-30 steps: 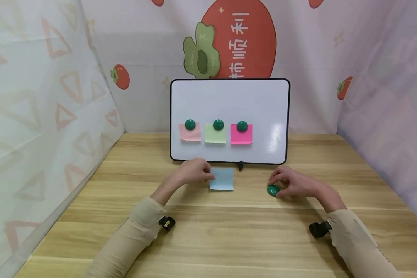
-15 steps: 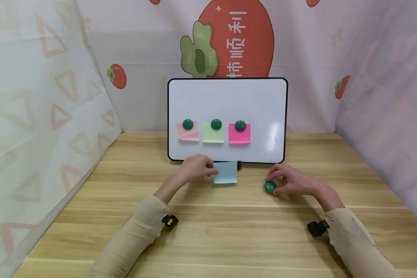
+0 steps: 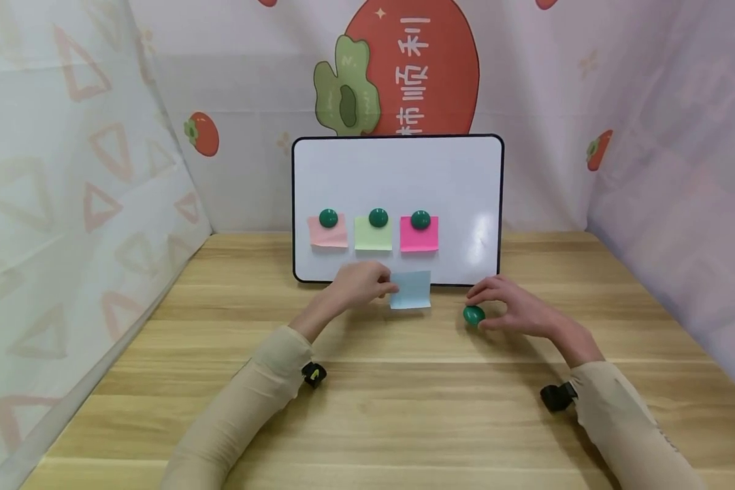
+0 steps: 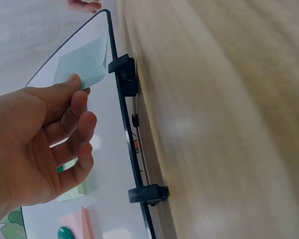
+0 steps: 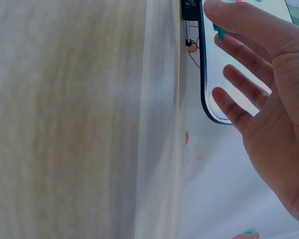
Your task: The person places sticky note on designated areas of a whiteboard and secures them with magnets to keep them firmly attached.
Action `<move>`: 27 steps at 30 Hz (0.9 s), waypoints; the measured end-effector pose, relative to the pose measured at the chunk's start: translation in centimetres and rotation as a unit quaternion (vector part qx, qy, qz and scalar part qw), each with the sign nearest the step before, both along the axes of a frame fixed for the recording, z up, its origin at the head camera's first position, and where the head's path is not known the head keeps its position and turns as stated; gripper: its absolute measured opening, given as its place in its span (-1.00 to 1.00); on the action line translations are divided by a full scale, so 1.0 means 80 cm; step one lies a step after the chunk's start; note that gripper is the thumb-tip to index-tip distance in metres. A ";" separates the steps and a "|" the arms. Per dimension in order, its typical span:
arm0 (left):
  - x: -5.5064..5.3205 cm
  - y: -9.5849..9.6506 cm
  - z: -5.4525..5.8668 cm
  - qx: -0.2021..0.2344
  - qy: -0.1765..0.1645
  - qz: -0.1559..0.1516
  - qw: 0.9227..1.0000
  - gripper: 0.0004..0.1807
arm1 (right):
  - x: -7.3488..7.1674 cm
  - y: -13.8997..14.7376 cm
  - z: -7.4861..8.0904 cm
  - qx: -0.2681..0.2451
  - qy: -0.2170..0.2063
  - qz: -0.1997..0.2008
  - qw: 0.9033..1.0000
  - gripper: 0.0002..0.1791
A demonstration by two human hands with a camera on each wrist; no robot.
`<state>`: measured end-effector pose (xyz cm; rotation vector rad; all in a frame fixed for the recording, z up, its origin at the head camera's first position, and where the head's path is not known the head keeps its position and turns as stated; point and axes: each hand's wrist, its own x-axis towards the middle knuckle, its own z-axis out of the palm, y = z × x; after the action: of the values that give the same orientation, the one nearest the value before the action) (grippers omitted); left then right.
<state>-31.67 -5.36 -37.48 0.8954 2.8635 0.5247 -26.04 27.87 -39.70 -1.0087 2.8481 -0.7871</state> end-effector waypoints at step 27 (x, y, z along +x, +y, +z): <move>-0.054 0.108 0.076 0.002 0.063 0.027 0.998 -0.68 | -0.003 0.006 0.001 -0.002 -0.017 -0.007 1.000 -0.65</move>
<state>-36.02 3.31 -31.42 0.8847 3.0092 0.4946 -26.32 28.39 -39.60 -0.9660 2.8299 -0.8030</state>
